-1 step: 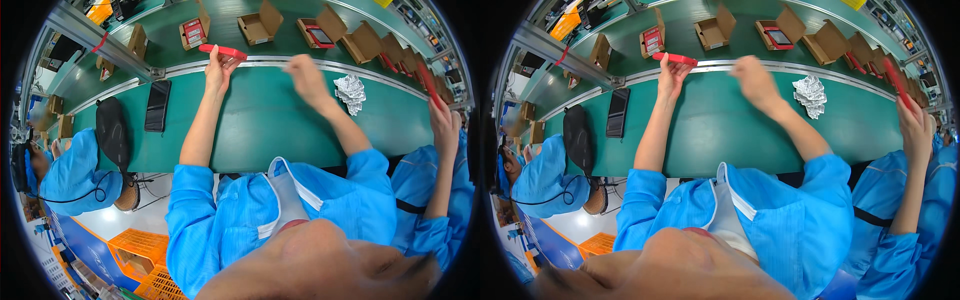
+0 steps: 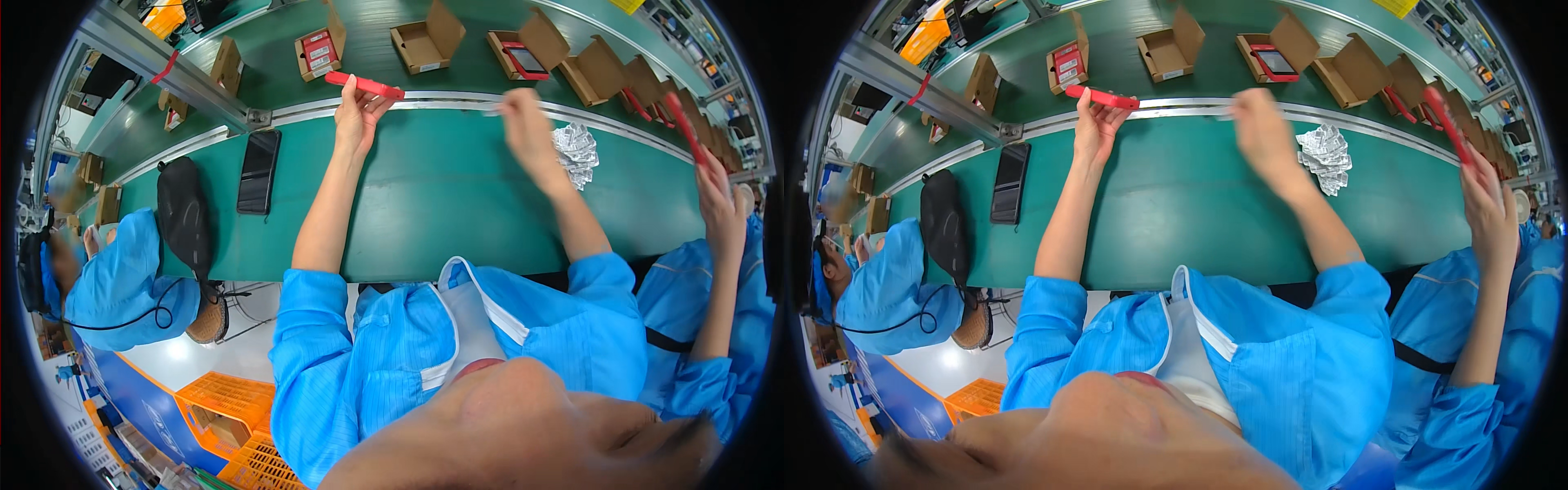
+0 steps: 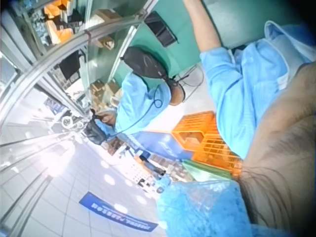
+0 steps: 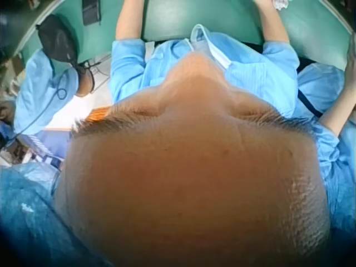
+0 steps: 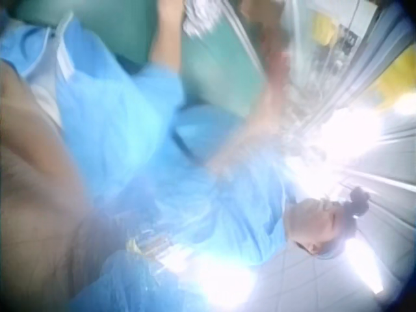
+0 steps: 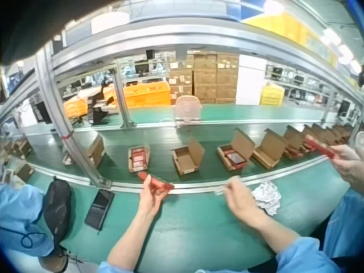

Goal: Packaging handheld electronic devices into cardboard boxes on an assembly line.

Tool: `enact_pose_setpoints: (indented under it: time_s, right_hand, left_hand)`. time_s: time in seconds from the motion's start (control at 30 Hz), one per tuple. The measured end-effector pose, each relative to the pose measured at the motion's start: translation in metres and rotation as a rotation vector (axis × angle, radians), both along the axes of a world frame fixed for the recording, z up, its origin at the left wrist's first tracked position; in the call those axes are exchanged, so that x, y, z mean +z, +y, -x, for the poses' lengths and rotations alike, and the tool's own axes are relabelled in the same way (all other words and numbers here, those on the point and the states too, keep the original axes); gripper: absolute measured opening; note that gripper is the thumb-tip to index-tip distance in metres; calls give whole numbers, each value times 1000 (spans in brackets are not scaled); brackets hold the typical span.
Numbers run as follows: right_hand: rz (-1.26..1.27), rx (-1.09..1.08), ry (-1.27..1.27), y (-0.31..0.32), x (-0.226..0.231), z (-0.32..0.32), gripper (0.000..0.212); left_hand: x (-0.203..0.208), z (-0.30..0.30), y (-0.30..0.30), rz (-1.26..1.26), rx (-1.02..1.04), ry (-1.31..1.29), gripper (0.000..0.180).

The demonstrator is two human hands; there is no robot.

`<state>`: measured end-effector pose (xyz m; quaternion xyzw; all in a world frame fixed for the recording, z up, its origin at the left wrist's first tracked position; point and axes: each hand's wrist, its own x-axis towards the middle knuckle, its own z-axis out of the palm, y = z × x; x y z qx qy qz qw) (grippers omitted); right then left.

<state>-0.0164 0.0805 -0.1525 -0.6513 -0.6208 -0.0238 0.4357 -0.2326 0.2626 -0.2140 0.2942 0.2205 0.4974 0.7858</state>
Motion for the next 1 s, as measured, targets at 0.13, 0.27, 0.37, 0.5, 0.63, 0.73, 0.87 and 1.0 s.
enact_pose_setpoints:
  time_s: [0.13, 0.27, 0.37, 0.5, 0.63, 0.73, 0.87, 1.0]
  right_hand:
    - [464, -604, -578, -53, -28, -107, 13]
    - [408, -721, -744, -50, -29, -96, 20]
    - [103, -304, -340, -14, -15, -36, 24]
    - [549, 496, 1250, 32, -16, 34, 34]
    - [433, 607, 1873, 68, -33, 55, 33]
    - [192, 534, 1529, 92, -41, 50, 29]
    - [101, 193, 1386, 136, -56, 18, 32]
    - [53, 66, 1441, 153, -76, -6, 36]
  left_hand:
    - [11, 1, -8, -88, -213, -149, 52]
    - [10, -1, -8, -239, -330, -38, 64]
    - [9, -1, -13, -263, -339, -12, 65]
    - [10, -18, -21, -308, -373, 67, 63]
    - [8, -20, -21, -321, -311, 144, 59]
    - [8, -13, -18, -285, -278, 117, 61]
    - [8, 2, -10, -305, -264, 266, 73]
    - [7, 18, 3, -293, -180, 344, 63]
